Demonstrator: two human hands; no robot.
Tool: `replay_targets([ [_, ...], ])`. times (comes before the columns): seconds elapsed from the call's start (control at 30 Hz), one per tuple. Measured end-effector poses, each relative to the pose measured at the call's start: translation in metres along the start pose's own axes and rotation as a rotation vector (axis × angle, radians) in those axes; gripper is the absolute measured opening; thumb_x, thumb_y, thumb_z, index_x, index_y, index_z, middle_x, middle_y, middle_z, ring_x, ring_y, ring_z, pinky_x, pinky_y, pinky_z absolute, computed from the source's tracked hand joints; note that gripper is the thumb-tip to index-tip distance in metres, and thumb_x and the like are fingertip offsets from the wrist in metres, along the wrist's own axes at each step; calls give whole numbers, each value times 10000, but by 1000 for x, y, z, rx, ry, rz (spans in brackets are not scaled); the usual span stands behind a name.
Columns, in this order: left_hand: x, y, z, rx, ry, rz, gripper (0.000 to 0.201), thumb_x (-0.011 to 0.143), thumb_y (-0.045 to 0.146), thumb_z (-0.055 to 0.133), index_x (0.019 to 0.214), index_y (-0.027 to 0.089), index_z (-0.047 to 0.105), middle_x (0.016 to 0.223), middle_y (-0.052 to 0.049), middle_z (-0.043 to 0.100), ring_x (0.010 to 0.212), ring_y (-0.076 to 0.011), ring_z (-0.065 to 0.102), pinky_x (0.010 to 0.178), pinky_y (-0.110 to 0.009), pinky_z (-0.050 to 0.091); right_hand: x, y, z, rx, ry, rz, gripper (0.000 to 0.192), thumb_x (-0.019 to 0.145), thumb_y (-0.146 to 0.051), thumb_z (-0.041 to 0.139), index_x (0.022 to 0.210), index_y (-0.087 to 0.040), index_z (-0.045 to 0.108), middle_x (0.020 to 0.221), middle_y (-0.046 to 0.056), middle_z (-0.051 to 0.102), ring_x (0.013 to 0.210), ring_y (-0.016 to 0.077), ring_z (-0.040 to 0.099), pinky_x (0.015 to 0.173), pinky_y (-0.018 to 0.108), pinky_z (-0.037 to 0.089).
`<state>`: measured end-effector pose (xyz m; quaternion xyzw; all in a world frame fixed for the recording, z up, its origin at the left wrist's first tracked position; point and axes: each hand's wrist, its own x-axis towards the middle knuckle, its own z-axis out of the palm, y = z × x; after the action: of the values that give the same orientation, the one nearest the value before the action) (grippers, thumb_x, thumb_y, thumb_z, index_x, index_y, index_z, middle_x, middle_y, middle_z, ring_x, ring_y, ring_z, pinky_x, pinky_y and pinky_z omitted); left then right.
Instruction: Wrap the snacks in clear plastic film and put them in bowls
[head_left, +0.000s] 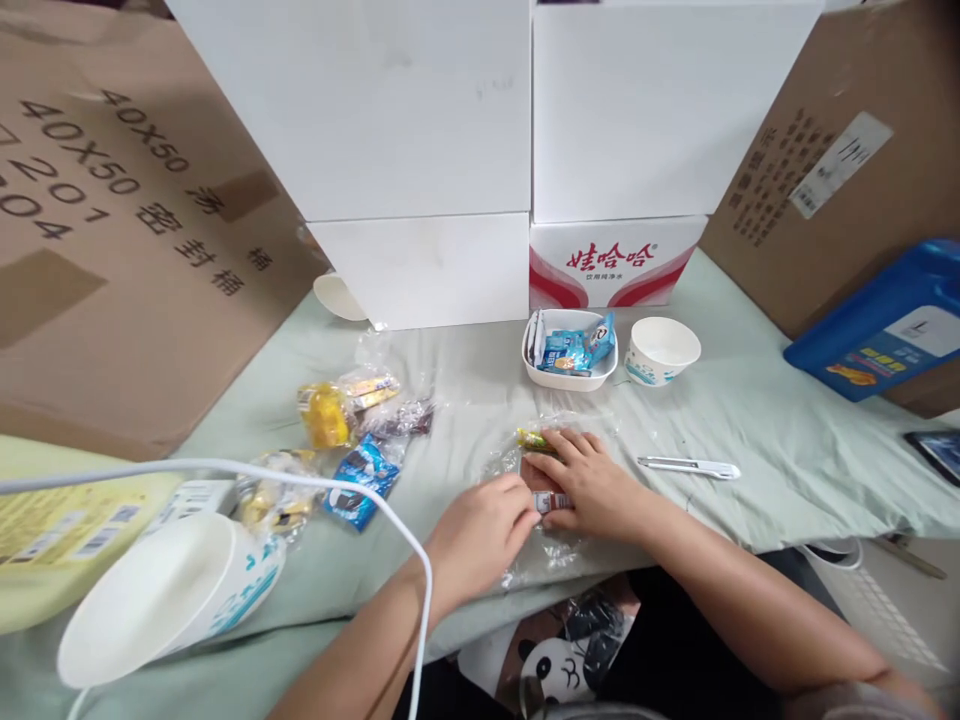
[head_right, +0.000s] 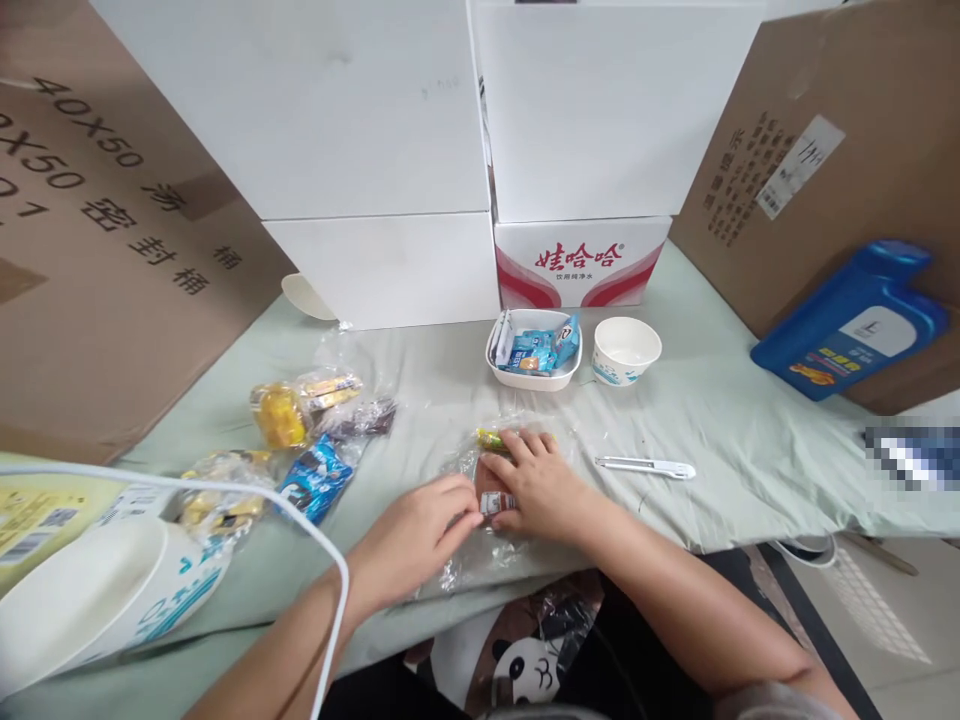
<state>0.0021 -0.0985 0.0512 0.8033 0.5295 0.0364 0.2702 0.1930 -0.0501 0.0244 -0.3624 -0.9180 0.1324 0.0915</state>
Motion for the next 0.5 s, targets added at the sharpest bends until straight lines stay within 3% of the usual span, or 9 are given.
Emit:
replay_targets([
  [0.07, 5, -7, 4, 68, 56, -93, 205, 898, 223, 534, 1078, 186, 624, 1238, -84, 582, 1062, -235, 611, 886, -355, 484, 2, 3, 2, -44, -82, 59, 778, 716, -512, 740, 1392, -225, 482, 1484, 170, 382, 1298, 373, 379, 1041, 531, 310],
  [0.13, 10, -12, 8, 122, 40, -149, 425, 819, 237, 644, 1230, 183, 553, 1411, -118, 459, 1193, -293, 552, 960, -397, 468, 1, 10, -1, -52, -124, 103, 835, 686, -511, 752, 1416, -238, 452, 1437, 163, 430, 1249, 354, 423, 1013, 496, 347],
  [0.2, 13, -16, 12, 142, 1, -162, 550, 775, 247, 694, 1290, 188, 511, 1480, -124, 383, 1237, -316, 523, 995, -415, 458, -1, 18, -8, -58, -156, 135, 850, 671, -458, 754, 1426, -230, 438, 1333, 161, 515, 1173, 338, 484, 969, 475, 388],
  [0.27, 14, -16, 12, 147, -27, -157, 550, 770, 246, 700, 1285, 198, 512, 1481, -114, 379, 1201, -308, 552, 975, -407, 475, -3, 25, -16, -63, -160, 166, 802, 682, -349, 721, 1418, -197, 439, 1223, 156, 586, 1102, 324, 537, 932, 462, 419],
  [0.37, 13, -15, 10, 150, -27, -151, 488, 777, 233, 693, 1238, 215, 534, 1446, -99, 410, 1146, -290, 588, 929, -386, 497, -5, 37, -28, 50, -67, 219, 689, 683, -208, 645, 1348, -172, 473, 1117, 125, 651, 1012, 289, 606, 870, 423, 469],
  [0.5, 12, -16, 10, 143, -2, -124, 428, 797, 240, 674, 1205, 203, 550, 1357, -110, 473, 1098, -292, 616, 900, -393, 509, 3, 54, -55, 504, 180, 381, 560, 710, -273, 655, 1244, -222, 491, 932, 34, 680, 739, 203, 654, 631, 321, 531],
])
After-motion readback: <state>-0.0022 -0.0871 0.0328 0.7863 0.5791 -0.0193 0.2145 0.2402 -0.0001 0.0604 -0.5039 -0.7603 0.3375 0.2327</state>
